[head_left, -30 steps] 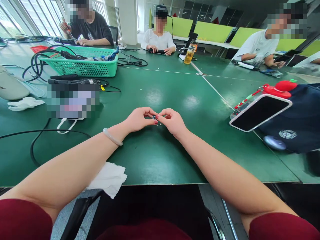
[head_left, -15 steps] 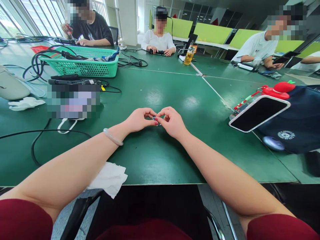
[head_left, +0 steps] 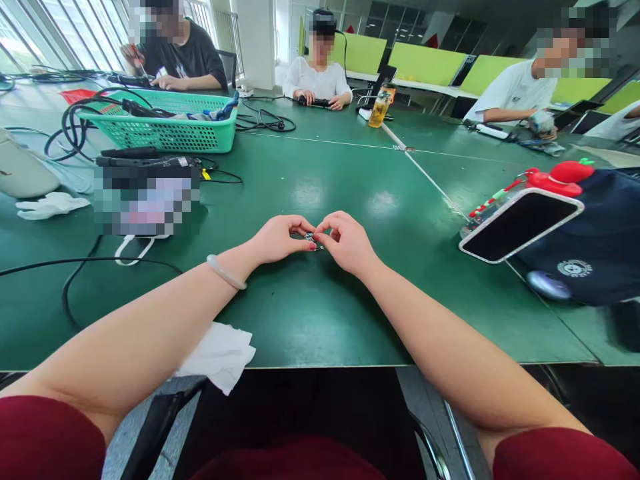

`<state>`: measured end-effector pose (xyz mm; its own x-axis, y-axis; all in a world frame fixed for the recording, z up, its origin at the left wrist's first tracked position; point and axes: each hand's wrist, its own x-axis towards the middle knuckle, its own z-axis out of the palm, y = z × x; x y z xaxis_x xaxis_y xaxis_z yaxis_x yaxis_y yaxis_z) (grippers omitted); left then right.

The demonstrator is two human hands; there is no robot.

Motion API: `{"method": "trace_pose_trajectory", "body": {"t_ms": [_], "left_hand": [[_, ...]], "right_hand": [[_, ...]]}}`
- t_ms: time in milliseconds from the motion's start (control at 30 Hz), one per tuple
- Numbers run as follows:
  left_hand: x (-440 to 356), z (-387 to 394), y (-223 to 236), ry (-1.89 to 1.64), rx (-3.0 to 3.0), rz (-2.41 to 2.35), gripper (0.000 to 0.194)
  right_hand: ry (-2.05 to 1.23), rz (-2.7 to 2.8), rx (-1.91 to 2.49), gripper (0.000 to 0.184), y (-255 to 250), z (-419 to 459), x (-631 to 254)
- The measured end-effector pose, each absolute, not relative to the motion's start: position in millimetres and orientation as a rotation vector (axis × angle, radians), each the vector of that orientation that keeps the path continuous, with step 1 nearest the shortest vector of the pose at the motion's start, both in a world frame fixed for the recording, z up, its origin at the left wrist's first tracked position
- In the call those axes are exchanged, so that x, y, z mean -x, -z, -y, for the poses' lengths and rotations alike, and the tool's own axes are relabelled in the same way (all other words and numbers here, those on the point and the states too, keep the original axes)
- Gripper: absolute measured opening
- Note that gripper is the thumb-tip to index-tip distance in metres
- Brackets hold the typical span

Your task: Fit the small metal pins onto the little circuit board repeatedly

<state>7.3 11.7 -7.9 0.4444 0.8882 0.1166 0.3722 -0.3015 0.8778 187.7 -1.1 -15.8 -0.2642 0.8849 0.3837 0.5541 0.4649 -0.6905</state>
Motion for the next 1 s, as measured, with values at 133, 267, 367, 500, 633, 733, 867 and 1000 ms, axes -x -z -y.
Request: {"method": "trace_pose_trajectory", "body": {"t_ms": [133,267,367,500,633,733,867,1000], "left_hand": [[-7.8,-10.7,6.6,-0.768,-1.876,-1.052,0.031],[-8.6,-10.2,5.8,-0.744,-1.878,-1.037,0.029],[-9.0,-10.2,5.7,-0.742,-1.880,-1.030,0.029],[-8.7,-10.0,4.5,-0.740,-1.894,-1.051,0.030],[-8.0,-10.1,4.1,-0.745,-1.922,-1.044,0.029],[-7.8,-10.2,4.5,-0.743,-1.959,-1.043,0.028],[-6.8,-10.7,5.7,-0.713,-2.005,-1.060,0.028],[-5.7,-11.9,8.2,-0.693,-2.046,-1.061,0.029]], "right_hand": [[-0.445,2.047,1.148,0.006,15.2,0.8,-190.0],[-0.389,2.110,1.125,0.007,15.1,0.7,-191.3],[-0.360,2.127,1.118,0.006,14.9,1.1,-192.1],[-0.348,2.109,1.095,0.008,13.8,2.2,-193.9],[-0.371,2.104,1.065,0.007,13.4,2.8,-195.3],[-0.347,2.138,1.037,0.009,13.5,3.1,-195.1],[-0.272,2.217,1.020,0.012,13.0,3.6,-193.9],[-0.223,2.285,1.040,0.013,11.5,4.7,-192.6]]}}
